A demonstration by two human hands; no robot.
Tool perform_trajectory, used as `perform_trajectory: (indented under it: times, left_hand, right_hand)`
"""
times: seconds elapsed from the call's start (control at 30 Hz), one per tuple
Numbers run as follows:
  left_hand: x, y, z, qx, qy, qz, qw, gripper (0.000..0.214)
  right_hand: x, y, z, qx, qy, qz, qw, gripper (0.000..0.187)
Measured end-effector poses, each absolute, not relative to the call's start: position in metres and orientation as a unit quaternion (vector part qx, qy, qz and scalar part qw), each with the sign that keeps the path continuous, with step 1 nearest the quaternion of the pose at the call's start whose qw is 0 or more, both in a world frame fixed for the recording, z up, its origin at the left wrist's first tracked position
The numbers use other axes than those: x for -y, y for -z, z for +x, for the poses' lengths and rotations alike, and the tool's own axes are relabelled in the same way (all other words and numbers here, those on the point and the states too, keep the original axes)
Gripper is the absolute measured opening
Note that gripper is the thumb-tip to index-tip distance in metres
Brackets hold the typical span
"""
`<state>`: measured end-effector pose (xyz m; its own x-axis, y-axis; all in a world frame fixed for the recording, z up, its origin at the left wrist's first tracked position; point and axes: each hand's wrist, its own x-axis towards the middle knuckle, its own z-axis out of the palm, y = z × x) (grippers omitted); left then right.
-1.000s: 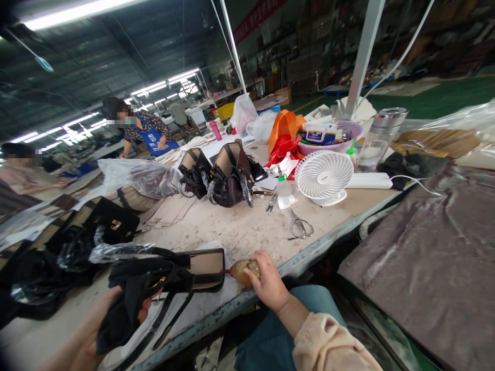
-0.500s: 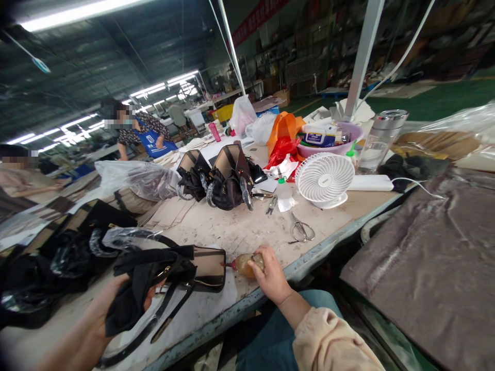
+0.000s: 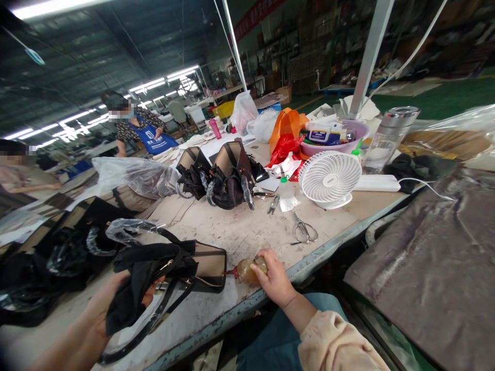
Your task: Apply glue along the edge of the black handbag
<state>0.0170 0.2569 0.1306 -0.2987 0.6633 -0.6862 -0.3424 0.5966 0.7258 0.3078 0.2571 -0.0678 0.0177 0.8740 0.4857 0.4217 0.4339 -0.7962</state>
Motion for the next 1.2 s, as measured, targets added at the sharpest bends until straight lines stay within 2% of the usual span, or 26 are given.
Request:
perform_trajectory:
  times: [0.53,0.87,1.2]
  left_hand:
    - [-0.262,-0.126,0.018,-0.671,-0.436,0.150,0.581,0.034]
    - [-0.267,-0.127,0.022,-0.679,-0.427,0.158,0.576,0.029]
    - [-0.271,-0.129,0.028,-0.681,-0.432,0.150,0.572,0.035]
  right_hand:
    - [-0.262,0.075,0.307,0.639,-0.233,-0.509,0.528,0.015]
    - [-0.284,0.078,0.305,0.609,-0.221,-0.527,0.550,0.016]
    - [-0.286,0.086,0.306,0.599,-0.240,-0.536,0.544,0.017]
